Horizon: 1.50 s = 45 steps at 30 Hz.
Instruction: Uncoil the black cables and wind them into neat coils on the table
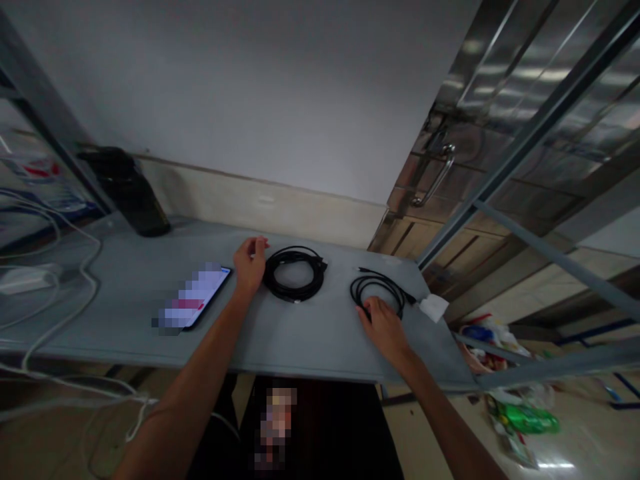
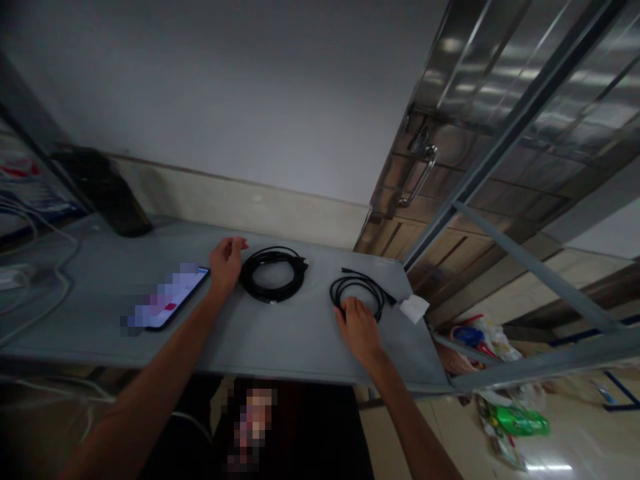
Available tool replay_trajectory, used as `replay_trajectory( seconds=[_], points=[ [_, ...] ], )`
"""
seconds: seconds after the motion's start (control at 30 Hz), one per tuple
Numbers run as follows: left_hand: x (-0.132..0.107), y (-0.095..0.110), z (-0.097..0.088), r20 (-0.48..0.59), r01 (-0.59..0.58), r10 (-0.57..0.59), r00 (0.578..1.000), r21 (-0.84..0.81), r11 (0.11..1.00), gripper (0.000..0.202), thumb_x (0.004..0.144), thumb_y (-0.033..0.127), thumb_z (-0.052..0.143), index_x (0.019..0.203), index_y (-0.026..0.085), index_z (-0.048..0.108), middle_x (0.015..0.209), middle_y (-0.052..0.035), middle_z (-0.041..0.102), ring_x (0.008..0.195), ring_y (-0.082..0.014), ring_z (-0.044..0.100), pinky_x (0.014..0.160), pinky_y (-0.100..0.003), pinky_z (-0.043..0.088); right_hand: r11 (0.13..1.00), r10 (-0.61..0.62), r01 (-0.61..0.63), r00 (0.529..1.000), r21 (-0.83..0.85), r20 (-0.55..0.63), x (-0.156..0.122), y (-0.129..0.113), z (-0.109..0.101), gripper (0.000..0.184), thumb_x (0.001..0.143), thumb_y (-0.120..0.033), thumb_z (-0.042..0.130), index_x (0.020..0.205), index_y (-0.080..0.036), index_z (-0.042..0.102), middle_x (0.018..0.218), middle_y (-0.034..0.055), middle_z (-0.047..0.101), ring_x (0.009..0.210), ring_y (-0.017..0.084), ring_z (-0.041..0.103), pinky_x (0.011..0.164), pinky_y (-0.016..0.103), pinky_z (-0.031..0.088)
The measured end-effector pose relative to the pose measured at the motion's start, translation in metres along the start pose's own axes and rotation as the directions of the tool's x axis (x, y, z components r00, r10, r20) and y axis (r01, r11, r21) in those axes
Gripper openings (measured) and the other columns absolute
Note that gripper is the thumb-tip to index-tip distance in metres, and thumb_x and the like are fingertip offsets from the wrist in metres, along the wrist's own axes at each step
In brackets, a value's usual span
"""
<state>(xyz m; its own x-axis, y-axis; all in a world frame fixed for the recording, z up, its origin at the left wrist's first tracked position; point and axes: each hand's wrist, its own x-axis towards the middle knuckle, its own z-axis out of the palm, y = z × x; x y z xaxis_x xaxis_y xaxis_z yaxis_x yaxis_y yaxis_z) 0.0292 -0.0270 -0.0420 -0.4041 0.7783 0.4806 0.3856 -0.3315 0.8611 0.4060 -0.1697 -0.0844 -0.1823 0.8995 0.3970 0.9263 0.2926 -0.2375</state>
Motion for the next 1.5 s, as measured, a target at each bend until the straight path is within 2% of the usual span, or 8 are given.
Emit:
replay_trajectory(
  seconds=[0.17, 0.27, 0.47, 0.6, 0.9, 1.1, 1.33, 1.5],
  points=[
    [-0.025, 0.036, -0.004, -0.022, -0.127, 0.127, 0.992, 0.033, 0.991, 0.035, 0.106, 0.058, 0.060, 0.105, 0.026, 0.073, 0.101, -0.0087, 0.075, 0.103, -0.0287, 0.071, 0.105, -0.044, 0.054, 0.994, -0.046, 0.048, 0.998, 0.100, -0.031, -0.026, -0.034, -0.001, 0.026, 0.119, -0.043, 0.049, 0.108, -0.023, 0.062, 0.099, 0.0104, 0.072, 0.095, 0.032, 0.074, 0.090, 0.047, 0.063],
    [-0.069, 0.066, 0.001, 0.126, -0.255, 0.254, 0.959, -0.006, 0.967, 0.026, 0.109, 0.051, 0.062, 0.109, 0.029, 0.075, 0.106, -0.0090, 0.075, 0.104, -0.0304, 0.071, 0.102, -0.047, 0.057, 0.971, -0.112, 0.110, 0.994, 0.213, -0.006, -0.038, -0.053, -0.012, 0.021, 0.118, -0.042, 0.054, 0.114, -0.024, 0.064, 0.106, 0.0087, 0.073, 0.099, 0.028, 0.075, 0.092, 0.043, 0.065],
    [-0.147, 0.090, 0.035, 0.576, -0.419, 0.406, 0.709, -0.119, 0.900, 0.032, 0.113, 0.035, 0.059, 0.142, 0.034, 0.071, 0.134, -0.0125, 0.076, 0.132, -0.0332, 0.070, 0.121, -0.056, 0.055, 0.957, 0.001, 0.029, 0.995, 0.289, -0.102, -0.027, -0.018, -0.044, 0.027, 0.118, -0.043, 0.052, 0.129, -0.024, 0.067, 0.127, 0.0145, 0.073, 0.124, 0.031, 0.070, 0.114, 0.052, 0.058],
    [-0.144, 0.083, 0.074, 0.715, -0.535, 0.368, 0.594, 0.010, 0.845, 0.046, 0.110, 0.020, 0.054, 0.154, 0.024, 0.065, 0.152, -0.0176, 0.069, 0.144, -0.0346, 0.061, 0.130, -0.058, 0.047, 0.974, 0.136, -0.111, 0.983, 0.196, -0.120, -0.019, 0.032, -0.041, 0.039, 0.110, -0.050, 0.062, 0.130, -0.017, 0.066, 0.129, 0.0236, 0.070, 0.125, 0.042, 0.066, 0.115, 0.067, 0.052],
    [-0.123, 0.071, 0.122, 0.854, -0.553, 0.323, 0.408, -0.051, 0.832, 0.015, 0.109, 0.021, 0.061, 0.116, 0.018, 0.074, 0.119, -0.0126, 0.074, 0.121, -0.0306, 0.069, 0.117, -0.049, 0.054, 0.973, 0.150, -0.158, 0.987, 0.171, 0.059, -0.040, 0.052, -0.028, 0.014, 0.111, -0.031, 0.052, 0.107, -0.023, 0.063, 0.101, 0.0113, 0.073, 0.098, 0.030, 0.072, 0.097, 0.044, 0.061],
    [-0.136, 0.071, 0.117, 0.843, -0.449, 0.299, 0.447, -0.078, 0.890, 0.013, 0.110, 0.017, 0.055, 0.118, 0.022, 0.063, 0.119, -0.0109, 0.073, 0.113, -0.0265, 0.074, 0.106, -0.040, 0.059, 0.969, 0.190, -0.205, 0.975, 0.136, 0.114, -0.044, 0.049, -0.032, 0.008, 0.107, -0.026, 0.056, 0.109, -0.021, 0.061, 0.112, 0.0170, 0.072, 0.114, 0.035, 0.070, 0.107, 0.047, 0.057],
    [-0.161, 0.076, 0.103, 0.776, -0.305, 0.267, 0.572, -0.101, 0.947, 0.008, 0.112, 0.023, 0.051, 0.116, 0.025, 0.057, 0.109, -0.0103, 0.078, 0.104, -0.0287, 0.077, 0.098, -0.043, 0.060, 0.936, 0.238, -0.271, 0.957, 0.224, 0.165, -0.038, 0.040, -0.033, 0.016, 0.102, -0.020, 0.057, 0.117, -0.017, 0.063, 0.115, 0.0194, 0.075, 0.112, 0.034, 0.074, 0.104, 0.043, 0.056],
    [-0.169, 0.079, 0.090, 0.705, -0.200, 0.270, 0.655, -0.183, 0.963, 0.011, 0.113, 0.031, 0.051, 0.119, 0.025, 0.057, 0.109, -0.0097, 0.076, 0.098, -0.0273, 0.075, 0.094, -0.042, 0.059, 0.872, 0.236, -0.300, 0.950, 0.388, 0.203, -0.028, 0.031, -0.042, 0.018, 0.107, -0.037, 0.055, 0.103, -0.022, 0.066, 0.106, 0.0133, 0.078, 0.103, 0.031, 0.075, 0.098, 0.042, 0.058]
  ],
)
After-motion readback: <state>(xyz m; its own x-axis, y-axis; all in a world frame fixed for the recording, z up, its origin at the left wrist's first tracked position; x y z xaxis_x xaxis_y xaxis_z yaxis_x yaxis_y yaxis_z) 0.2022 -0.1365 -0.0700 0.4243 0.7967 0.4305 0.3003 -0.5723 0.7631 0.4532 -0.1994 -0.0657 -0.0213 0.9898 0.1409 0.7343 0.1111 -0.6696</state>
